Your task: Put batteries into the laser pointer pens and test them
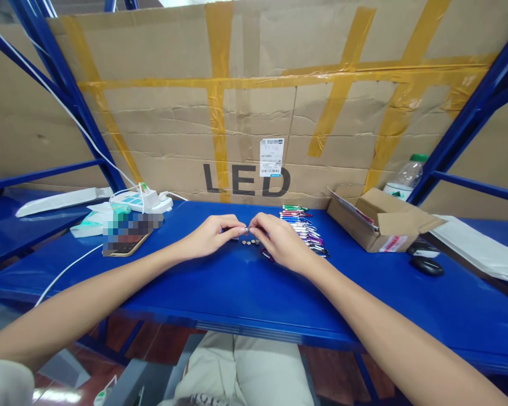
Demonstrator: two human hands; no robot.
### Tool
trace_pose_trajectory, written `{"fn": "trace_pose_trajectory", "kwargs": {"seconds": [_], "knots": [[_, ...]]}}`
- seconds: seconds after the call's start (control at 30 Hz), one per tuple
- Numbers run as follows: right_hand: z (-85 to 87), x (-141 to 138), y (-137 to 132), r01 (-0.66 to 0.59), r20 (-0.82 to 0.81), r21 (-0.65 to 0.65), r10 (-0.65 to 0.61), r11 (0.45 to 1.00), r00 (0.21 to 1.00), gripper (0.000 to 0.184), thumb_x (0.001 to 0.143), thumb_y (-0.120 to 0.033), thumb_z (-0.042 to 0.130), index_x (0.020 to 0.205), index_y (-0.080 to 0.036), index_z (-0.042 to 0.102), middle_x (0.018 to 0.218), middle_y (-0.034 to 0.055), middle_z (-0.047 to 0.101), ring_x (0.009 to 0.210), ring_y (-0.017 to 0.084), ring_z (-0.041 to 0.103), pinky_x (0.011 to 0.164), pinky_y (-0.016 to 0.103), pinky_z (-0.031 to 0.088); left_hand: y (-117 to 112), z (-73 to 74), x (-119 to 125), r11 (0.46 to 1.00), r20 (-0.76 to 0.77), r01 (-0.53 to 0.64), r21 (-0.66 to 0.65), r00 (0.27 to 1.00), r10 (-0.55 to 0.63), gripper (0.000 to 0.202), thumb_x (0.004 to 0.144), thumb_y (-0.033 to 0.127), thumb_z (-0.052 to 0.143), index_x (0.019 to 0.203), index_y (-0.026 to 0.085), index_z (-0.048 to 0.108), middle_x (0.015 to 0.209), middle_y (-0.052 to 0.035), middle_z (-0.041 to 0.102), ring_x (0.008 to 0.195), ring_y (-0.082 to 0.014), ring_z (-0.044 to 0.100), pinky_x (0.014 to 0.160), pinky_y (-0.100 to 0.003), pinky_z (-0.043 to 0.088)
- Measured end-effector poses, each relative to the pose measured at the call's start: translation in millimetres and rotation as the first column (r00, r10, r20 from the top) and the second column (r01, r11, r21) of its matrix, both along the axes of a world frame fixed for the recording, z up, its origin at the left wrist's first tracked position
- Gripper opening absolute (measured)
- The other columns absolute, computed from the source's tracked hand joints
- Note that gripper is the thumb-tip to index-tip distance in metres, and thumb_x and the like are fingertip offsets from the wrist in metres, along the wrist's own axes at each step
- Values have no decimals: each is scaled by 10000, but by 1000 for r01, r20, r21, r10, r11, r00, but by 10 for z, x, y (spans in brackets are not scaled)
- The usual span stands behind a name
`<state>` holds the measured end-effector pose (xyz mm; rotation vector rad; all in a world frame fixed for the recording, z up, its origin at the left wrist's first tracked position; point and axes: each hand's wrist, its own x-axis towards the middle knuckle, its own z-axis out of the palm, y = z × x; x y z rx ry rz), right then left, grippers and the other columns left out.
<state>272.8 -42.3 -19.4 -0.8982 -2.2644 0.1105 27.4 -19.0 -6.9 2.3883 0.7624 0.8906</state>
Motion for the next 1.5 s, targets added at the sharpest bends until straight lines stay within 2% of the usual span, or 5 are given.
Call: {"fn": "trace_pose_trajectory", "kwargs": {"seconds": [0.27,0.47,0.67,1.13,1.5], "knots": [[32,12,-42,-33,67,143,24,989,997,164,1149,-292,460,1085,-239,601,1030,82,700,940,237,637,827,359,490,43,48,-11,936,42,57,-347,998,-45,534,982,631,654,1028,125,817,810,-41,712,700,-145,570,673,-267,453],[63,14,-58,-16,68,118,8,993,998,204,1137,-337,464,1073,-256,640,1044,95,725,974,263,653,854,384,500,58,35,-7,923,58,95,-372,995,-79,520,994,625,652,1014,135,823,771,-31,697,656,-132,545,640,-263,433],[86,-45,-88,30,-60,-40,-33,999,998,162,1084,-343,556,978,-253,640,963,55,761,833,230,663,769,348,474,7,24,-6,1000,10,-3,-2,1000,3,360,1054,469,635,983,172,827,879,-42,726,817,-175,653,765,-294,494],[68,-132,-70,-77,-353,-471,-108,879,929,292,973,-500,686,885,-221,669,772,21,716,646,182,619,584,311,471,-38,-5,-37,890,-105,9,456,994,44,360,1148,371,493,1085,169,784,989,-74,676,889,-184,648,824,-308,509],[118,-142,-33,-362,-550,-757,-232,544,802,319,737,-415,953,776,-177,745,780,50,756,641,139,632,612,286,535,-39,-30,-53,694,-217,46,719,963,161,353,1169,348,422,1134,169,724,1042,-105,713,923,-202,669,853,-337,530]]}}
